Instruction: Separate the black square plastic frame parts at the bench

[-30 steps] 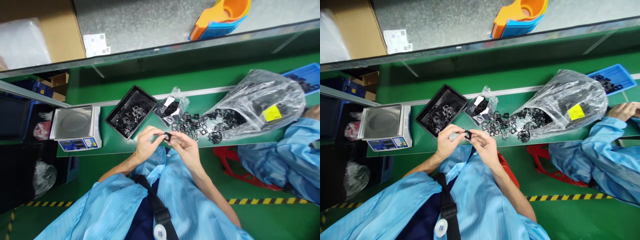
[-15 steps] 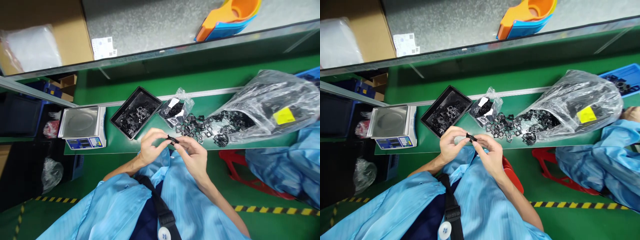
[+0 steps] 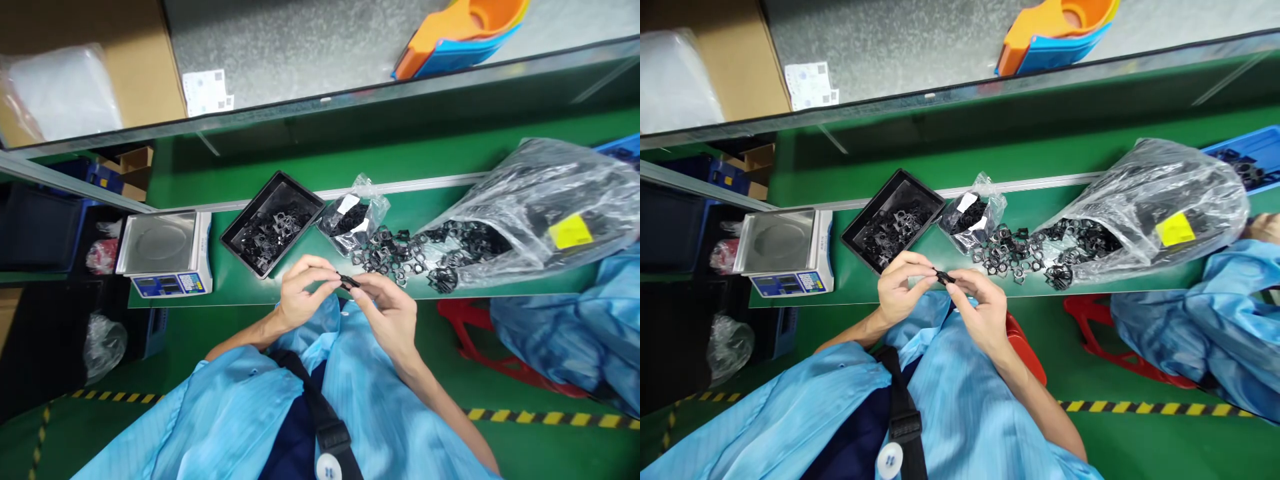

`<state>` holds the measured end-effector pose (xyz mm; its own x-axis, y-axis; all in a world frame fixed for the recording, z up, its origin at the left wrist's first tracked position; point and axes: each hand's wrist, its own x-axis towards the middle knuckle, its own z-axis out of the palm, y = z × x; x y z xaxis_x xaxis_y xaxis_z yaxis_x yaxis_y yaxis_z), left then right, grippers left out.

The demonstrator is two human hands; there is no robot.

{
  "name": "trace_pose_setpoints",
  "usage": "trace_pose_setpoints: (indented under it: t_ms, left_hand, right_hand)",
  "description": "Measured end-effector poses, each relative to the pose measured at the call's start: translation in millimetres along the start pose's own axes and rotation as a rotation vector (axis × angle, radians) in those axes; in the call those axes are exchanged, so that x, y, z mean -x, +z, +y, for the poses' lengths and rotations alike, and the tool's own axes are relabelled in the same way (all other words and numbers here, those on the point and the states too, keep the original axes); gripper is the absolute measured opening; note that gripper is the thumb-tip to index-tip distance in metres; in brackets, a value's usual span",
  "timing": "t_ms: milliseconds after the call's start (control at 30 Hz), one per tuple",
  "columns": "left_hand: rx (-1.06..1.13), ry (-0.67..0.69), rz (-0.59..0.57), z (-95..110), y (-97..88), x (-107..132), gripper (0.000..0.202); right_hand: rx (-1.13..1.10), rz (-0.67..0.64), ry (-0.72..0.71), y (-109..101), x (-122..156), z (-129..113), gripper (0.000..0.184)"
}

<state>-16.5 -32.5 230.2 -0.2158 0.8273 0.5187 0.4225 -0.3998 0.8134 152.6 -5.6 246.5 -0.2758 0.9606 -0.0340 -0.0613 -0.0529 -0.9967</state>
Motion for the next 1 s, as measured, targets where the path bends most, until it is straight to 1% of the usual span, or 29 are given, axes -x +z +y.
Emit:
trace_pose_setpoints:
  t_ms: [167, 233, 300, 367, 433, 533, 600, 667, 733, 767, 833, 900, 967, 1000]
  left_hand:
    - [0.038, -0.034, -0.002, 0, 0.0, 0, 0.004]
    - [0.084, -0.071, -0.004, 0, -0.8, -1, 0.012]
    - [0.123, -0.119, -0.058, -1, -2.9, -3, 0.017]
    - [0.136, -0.150, -0.135, -1, -5.5, -6, 0.014]
    - [0.126, -0.141, -0.174, 0, -7.2, -8, 0.013]
    - [0.080, -0.083, -0.143, 3, -6.6, -7, 0.012]
    - [0.036, -0.043, -0.115, 5, -5.1, -6, 0.009]
    - [0.007, -0.021, -0.115, 6, -4.8, -5, 0.006]
    - [-0.013, -0.004, -0.148, 6, -7.1, -5, 0.006]
    - [-0.025, 0.017, -0.171, 5, -9.1, -6, 0.010]
    - [-0.059, 0.106, -0.224, 3, -13.8, -9, 0.020]
    - [-0.091, 0.221, -0.273, 1, -17.7, -13, 0.024]
    - [-0.093, 0.298, -0.283, -1, -19.3, -15, 0.020]
    - [-0.083, 0.307, -0.270, -2, -19.3, -16, 0.018]
  right_hand:
    - [0.013, -0.011, -0.007, -1, 1, -2, 0.016]
    - [0.023, -0.013, -0.026, -1, 0, -3, 0.015]
    - [0.029, -0.010, -0.042, -1, -1, -3, 0.013]
    - [0.032, -0.006, -0.039, -1, -1, -3, 0.013]
    - [0.029, 0.018, -0.012, 0, 0, -3, 0.016]
    - [-0.005, 0.059, 0.056, 1, 1, -1, 0.023]
    - [-0.035, 0.059, 0.093, 1, 0, 0, 0.024]
    - [-0.074, 0.048, 0.127, -1, -2, 0, 0.025]
    - [-0.147, 0.016, 0.196, -4, -6, 0, 0.027]
    - [-0.201, -0.012, 0.247, -5, -8, -1, 0.028]
    - [-0.322, -0.076, 0.363, -8, -12, -1, 0.031]
    - [-0.420, -0.130, 0.454, -9, -16, -1, 0.032]
    - [-0.456, -0.161, 0.485, -8, -17, 0, 0.033]
    - [-0.444, -0.169, 0.478, -8, -16, 1, 0.033]
